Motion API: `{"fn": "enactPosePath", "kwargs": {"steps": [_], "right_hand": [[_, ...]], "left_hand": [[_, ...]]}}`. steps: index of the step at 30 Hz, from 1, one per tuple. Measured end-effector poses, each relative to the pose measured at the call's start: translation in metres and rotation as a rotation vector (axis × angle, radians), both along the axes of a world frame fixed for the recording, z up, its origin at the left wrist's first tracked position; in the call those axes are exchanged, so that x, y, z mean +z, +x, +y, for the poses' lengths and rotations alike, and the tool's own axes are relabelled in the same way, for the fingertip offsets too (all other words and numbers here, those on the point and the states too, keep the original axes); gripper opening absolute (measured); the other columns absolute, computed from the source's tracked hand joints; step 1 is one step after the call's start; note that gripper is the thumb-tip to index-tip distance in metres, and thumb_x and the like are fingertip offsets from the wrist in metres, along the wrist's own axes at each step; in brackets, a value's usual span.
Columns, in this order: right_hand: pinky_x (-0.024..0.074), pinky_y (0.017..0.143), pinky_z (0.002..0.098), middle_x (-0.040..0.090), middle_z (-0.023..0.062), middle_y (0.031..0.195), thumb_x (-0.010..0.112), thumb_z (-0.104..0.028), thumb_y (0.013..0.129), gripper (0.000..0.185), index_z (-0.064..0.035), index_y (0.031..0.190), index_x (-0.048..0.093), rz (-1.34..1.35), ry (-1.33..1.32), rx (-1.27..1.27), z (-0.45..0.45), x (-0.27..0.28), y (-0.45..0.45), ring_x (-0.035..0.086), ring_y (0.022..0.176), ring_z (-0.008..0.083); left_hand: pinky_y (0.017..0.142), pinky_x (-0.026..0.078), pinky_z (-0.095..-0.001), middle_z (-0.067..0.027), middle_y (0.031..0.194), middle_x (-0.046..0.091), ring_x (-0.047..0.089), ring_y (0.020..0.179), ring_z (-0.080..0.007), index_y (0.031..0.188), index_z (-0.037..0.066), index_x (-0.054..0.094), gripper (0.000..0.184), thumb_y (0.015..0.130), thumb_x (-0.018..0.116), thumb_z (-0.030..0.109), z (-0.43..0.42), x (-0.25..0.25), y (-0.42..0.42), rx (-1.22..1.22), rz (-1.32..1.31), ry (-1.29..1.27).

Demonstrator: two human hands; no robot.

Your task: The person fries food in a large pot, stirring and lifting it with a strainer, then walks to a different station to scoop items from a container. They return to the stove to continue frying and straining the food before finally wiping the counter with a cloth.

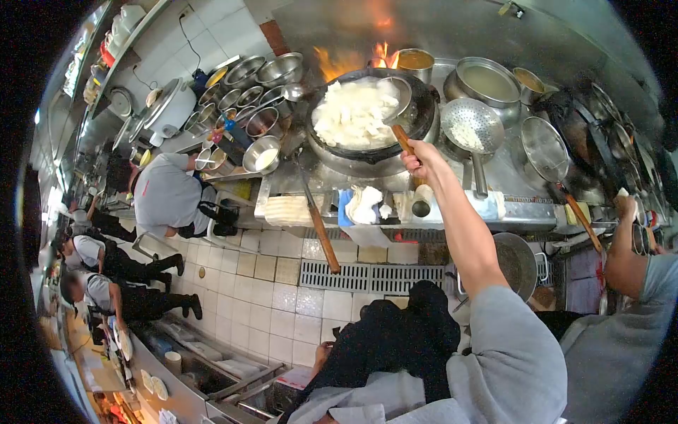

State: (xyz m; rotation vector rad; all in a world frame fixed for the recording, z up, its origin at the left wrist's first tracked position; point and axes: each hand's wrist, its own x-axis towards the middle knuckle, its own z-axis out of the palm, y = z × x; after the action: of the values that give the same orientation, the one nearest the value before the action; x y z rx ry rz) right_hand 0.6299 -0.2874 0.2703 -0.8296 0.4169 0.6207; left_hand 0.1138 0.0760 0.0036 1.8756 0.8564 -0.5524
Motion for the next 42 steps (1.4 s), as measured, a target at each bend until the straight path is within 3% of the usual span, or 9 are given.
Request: {"fn": "enactPosePath", "kwargs": {"steps": [5,8,11,16,20,23,26,35,42], "right_hand": [[0.0174,0.026,0.0169,0.039,0.0017,0.059,0.031,-0.026,0.095,0.02,-0.0077,0.085,0.033,0.069,0.081,-0.053,0.018,-0.007,0.023,0.024,0.037,0.0026],[0.0174,0.026,0.0168,0.04,0.0023,0.062,0.035,-0.023,0.094,0.018,-0.0066,0.088,0.034,0.023,0.155,-0.057,0.012,0.013,0.011,0.024,0.037,0.0028],[0.0175,0.027,0.0166,0.041,0.0031,0.063,0.038,-0.022,0.093,0.016,-0.0073,0.088,0.035,-0.083,-0.008,-0.113,0.004,0.047,-0.024,0.026,0.038,0.0031],[0.0225,0.032,0.0199,0.044,0.0057,0.065,0.045,-0.017,0.089,0.044,-0.0074,0.13,0.032,-0.372,-0.392,-0.135,0.007,0.076,-0.058,0.03,0.039,0.0054],[0.025,0.033,0.0211,0.043,0.0017,0.062,0.046,-0.019,0.088,0.034,-0.0079,0.12,0.046,-0.555,-0.601,-0.084,0.017,0.087,-0.064,0.034,0.04,0.0067],[0.0254,0.033,0.0221,0.042,0.0002,0.061,0.045,-0.019,0.088,0.032,-0.0084,0.119,0.046,-0.586,-0.695,-0.035,0.024,0.098,-0.068,0.034,0.04,0.0067],[0.0256,0.033,0.0225,0.042,-0.0002,0.061,0.045,-0.019,0.088,0.03,-0.0087,0.116,0.047,-0.587,-0.736,-0.039,0.03,0.099,-0.076,0.034,0.04,0.0066],[0.0198,0.032,0.0206,0.042,0.0017,0.062,0.046,-0.015,0.089,0.041,-0.0115,0.129,0.038,-0.519,-0.57,-0.099,0.023,0.093,-0.11,0.027,0.038,0.0042],[0.0182,0.031,0.0191,0.043,0.0025,0.063,0.046,-0.014,0.089,0.042,-0.0106,0.13,0.036,-0.432,-0.371,-0.167,0.005,0.095,-0.128,0.028,0.038,0.0043]], "left_hand": [[0.054,0.046,-0.0307,-0.0121,0.066,0.063,0.06,0.058,-0.0164,0.097,0.002,0.063,0.029,0.07,0.063,0.013,0.011,-0.044,-0.021,-0.015,0.047,0.064],[0.053,0.046,-0.0304,-0.0122,0.066,0.063,0.06,0.057,-0.0161,0.097,0.002,0.064,0.029,0.071,0.063,0.014,0.011,-0.034,-0.027,-0.171,-0.028,0.158],[0.052,0.046,-0.0296,-0.0121,0.066,0.063,0.06,0.056,-0.0161,0.097,0.002,0.063,0.029,0.071,0.064,0.015,0.008,-0.018,-0.034,-0.094,0.011,0.112],[0.05,0.046,-0.0284,-0.0114,0.066,0.063,0.059,0.054,-0.015,0.096,0.002,0.064,0.03,0.07,0.065,0.016,0.012,-0.034,-0.054,0.019,-0.022,0.006],[0.049,0.046,-0.028,-0.0115,0.067,0.064,0.059,0.054,-0.0148,0.095,0.001,0.063,0.029,0.07,0.066,0.015,0.021,-0.06,-0.051,-0.017,0.008,0.001],[0.049,0.046,-0.0284,-0.0116,0.068,0.064,0.06,0.055,-0.0157,0.097,0.001,0.063,0.031,0.07,0.066,0.015,0.005,-0.004,-0.017,-0.09,0.091,0.057],[0.05,0.047,-0.0293,-0.0115,0.068,0.064,0.059,0.054,-0.016,0.098,0.001,0.062,0.032,0.07,0.066,0.015,0.008,-0.016,-0.016,-0.075,-0.026,0.003],[0.052,0.05,-0.0281,-0.0119,0.069,0.064,0.063,0.059,-0.0174,0.098,0.002,0.062,0.03,0.07,0.065,0.012,0.014,-0.046,-0.028,-0.292,0.046,0.159],[0.046,0.051,-0.0302,-0.012,0.069,0.062,0.062,0.057,-0.0192,0.097,0.002,0.061,0.026,0.071,0.061,0.006,0.005,-0.001,-0.003,-0.181,0.099,-0.013]]}}
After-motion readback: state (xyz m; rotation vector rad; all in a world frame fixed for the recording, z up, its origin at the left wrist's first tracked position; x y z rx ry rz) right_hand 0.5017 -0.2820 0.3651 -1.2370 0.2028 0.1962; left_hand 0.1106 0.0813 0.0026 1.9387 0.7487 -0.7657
